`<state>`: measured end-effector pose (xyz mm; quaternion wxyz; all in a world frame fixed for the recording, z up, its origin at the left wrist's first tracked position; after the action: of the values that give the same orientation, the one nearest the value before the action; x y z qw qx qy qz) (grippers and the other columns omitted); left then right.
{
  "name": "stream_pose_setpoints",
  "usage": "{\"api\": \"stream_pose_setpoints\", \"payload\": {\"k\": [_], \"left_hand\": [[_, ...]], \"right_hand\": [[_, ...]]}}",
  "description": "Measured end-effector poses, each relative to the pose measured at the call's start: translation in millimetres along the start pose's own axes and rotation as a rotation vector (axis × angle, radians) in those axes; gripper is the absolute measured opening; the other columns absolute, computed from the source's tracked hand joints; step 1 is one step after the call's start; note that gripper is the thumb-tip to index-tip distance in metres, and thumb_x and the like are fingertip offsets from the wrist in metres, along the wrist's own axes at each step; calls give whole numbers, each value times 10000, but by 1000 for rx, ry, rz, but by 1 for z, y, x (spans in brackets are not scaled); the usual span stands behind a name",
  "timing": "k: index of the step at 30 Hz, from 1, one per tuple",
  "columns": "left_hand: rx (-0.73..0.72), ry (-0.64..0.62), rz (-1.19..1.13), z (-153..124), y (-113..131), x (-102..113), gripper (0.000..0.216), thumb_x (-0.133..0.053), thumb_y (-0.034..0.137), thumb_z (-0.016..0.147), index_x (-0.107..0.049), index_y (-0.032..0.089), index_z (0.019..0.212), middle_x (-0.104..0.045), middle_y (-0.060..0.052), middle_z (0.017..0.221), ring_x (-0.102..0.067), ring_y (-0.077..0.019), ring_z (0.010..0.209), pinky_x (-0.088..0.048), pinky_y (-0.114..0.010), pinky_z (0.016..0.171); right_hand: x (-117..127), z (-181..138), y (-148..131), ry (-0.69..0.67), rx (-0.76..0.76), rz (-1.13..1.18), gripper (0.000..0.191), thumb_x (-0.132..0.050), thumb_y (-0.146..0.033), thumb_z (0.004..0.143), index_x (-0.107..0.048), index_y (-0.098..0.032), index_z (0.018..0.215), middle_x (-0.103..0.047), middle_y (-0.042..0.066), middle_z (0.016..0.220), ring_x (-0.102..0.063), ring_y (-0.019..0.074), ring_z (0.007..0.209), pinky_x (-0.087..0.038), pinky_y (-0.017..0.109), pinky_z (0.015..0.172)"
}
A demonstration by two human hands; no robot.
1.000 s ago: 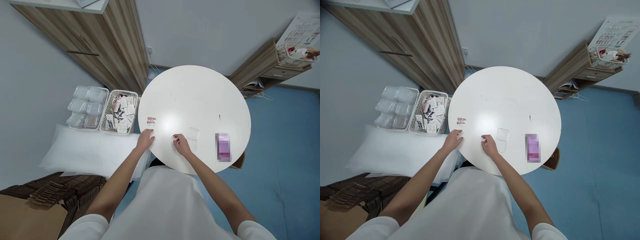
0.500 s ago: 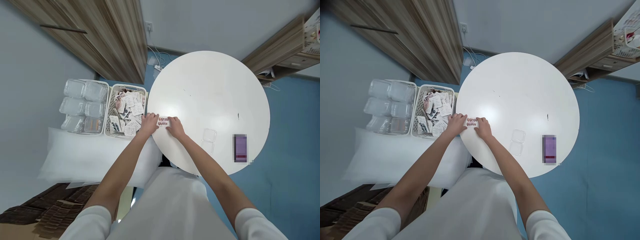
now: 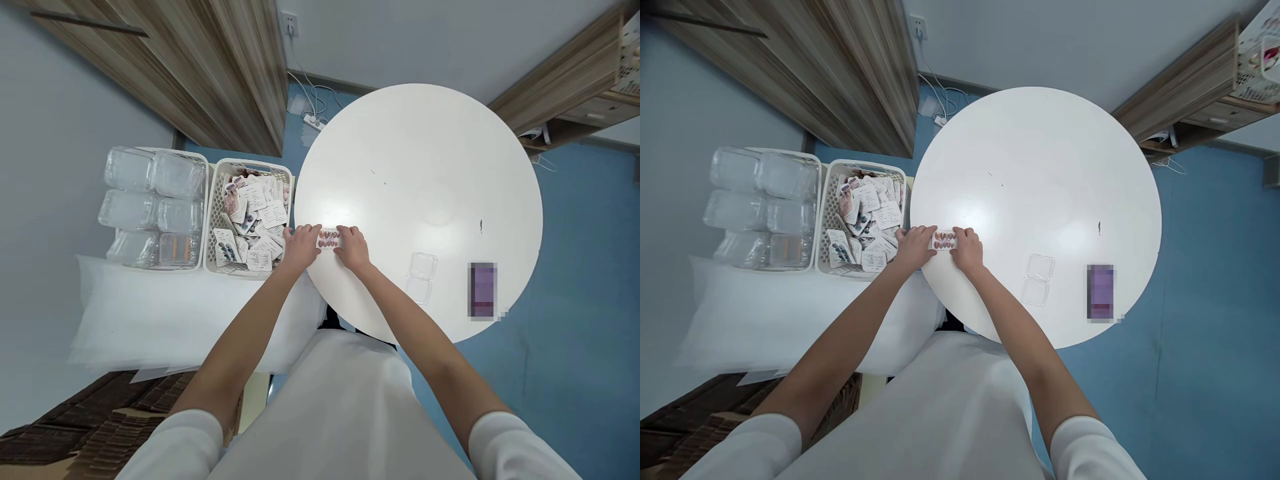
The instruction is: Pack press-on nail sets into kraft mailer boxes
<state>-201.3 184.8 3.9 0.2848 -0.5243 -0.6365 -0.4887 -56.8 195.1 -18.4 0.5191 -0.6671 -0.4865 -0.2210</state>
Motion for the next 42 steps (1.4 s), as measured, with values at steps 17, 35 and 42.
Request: {"api": "stream_pose_setpoints", "payload": {"k": [17,35,42], "left_hand": [[-9,31,-65,-12,9,-6,599,-527,196,735,-280,230,1280,-521,-85,1067,-456,-252,1017,-163,-437,901],[-236,26,-206,-73,149,-31,720,-547,290,727,-163,235,1334,-519,-61,1066,-509,-208,931,-251,-369,856],[-304,-37,-193,-89,220,-71,604,-543,261,732,-277,243,1274,-534,-37,1003,-537,-172,843,-307,-364,837]], "right_hand": [[2,-11,7,22,65,244,593,-566,-159,685,-337,-198,1230,-492,45,997,-475,170,905,-403,337,815],[75,-145,113,112,182,366,642,-560,-210,724,-265,-278,1290,-473,49,988,-486,181,856,-451,370,772],[78,-195,187,124,154,406,628,-572,-179,706,-302,-268,1266,-491,42,953,-497,186,854,-463,380,759]]}}
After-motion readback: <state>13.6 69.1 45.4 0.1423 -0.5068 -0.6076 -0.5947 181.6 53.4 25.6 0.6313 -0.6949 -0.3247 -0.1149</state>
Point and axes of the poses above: each hand's wrist, its own z-axis towards the middle knuckle, its own x-axis out of the back of the hand, y = z × x, the point moved 4 cm from there along z, towards the middle knuckle
